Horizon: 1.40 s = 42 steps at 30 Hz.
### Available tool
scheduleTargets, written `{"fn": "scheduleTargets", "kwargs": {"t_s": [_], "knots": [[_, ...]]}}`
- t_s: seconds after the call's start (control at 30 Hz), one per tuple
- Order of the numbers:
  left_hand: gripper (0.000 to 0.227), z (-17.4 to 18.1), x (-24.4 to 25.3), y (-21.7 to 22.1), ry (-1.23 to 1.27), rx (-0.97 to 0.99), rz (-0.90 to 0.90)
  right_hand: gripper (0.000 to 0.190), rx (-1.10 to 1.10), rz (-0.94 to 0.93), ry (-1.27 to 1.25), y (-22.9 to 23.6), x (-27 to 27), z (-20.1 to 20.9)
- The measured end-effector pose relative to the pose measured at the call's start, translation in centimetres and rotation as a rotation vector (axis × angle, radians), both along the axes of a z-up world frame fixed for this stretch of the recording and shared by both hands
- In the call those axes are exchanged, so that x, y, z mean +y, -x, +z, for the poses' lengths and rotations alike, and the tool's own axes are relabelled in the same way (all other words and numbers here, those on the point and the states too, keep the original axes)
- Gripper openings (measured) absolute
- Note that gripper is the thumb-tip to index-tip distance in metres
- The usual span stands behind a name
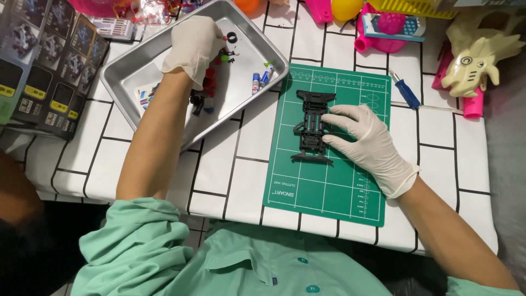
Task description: The person opens a box containing a toy car kit and empties the contents into a metal tray. They then proceed to assemble the car's chassis by hand, attaching wheels and other small components on a green cutting mat.
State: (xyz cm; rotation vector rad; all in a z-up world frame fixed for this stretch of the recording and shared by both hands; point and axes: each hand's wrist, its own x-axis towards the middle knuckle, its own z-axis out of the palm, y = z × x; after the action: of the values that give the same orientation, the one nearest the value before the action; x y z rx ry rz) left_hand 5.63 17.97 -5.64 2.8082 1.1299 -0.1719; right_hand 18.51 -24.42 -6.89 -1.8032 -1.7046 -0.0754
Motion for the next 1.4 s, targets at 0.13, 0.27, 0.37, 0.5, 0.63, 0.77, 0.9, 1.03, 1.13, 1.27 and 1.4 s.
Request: {"fn": "scheduleTargets", "kwargs": {"t_s": [0.13, 0.27, 0.37, 0.5, 0.63, 0.77, 0.9, 1.03, 1.13, 1.27, 1.4], "knots": [[0.012, -1.4, 0.8, -1.0, -0.132, -0.064, 0.027, 0.04, -0.003, 0.006, 0.001, -0.1, 0.0, 0.0], [0.015, -1.7, 1.4, -1.3, -0.033, -0.117, 0.078, 0.04, 0.008, 0.011, -0.017, -0.2, -0.1, -0.3], [0.022, -1.0, 0.7, -0.1, 0.016, -0.19, 0.086, 0.04, 0.002, 0.007, 0.002, -0.3, -0.1, -0.5], [0.014, 1.9, -1.7, 1.2, 0.085, -0.276, 0.088, 0.04, 0.009, -0.004, 0.003, -0.3, -0.2, -0.5], [0.011, 5.6, -6.1, 3.0, 0.391, -0.523, 0.011, 0.04, 0.042, -0.012, 0.014, -0.3, -0.2, -0.5], [0.011, 9.2, -12.9, 3.7, 0.85, -0.706, -0.12, 0.038, 0.066, -0.01, 0.009, -0.1, -0.1, -0.1], [0.009, 8.9, -18.3, 3.3, 1.017, -0.663, -0.099, 0.036, 0.142, -0.007, -0.017, 0.5, -0.3, 0.6], [0.013, 6.2, -21.5, 2.7, 1.248, -0.807, -0.075, 0.026, 0.361, -0.07, -0.135, 1.1, 0.3, 1.7], [0.014, 4.6, -22.5, 2.0, 1.327, -0.809, -0.032, 0.026, 0.323, -0.006, -0.295, 1.5, 1.1, 2.3], [0.015, 3.4, -23.2, 1.7, 1.378, -0.829, -0.007, 0.028, 0.318, 0.026, -0.392, 1.5, 2.7, 2.9], [0.016, 2.4, -23.2, 1.5, 1.403, -0.881, 0.01, 0.033, 0.318, 0.033, -0.419, 2.6, 3.4, 3.1]]}}
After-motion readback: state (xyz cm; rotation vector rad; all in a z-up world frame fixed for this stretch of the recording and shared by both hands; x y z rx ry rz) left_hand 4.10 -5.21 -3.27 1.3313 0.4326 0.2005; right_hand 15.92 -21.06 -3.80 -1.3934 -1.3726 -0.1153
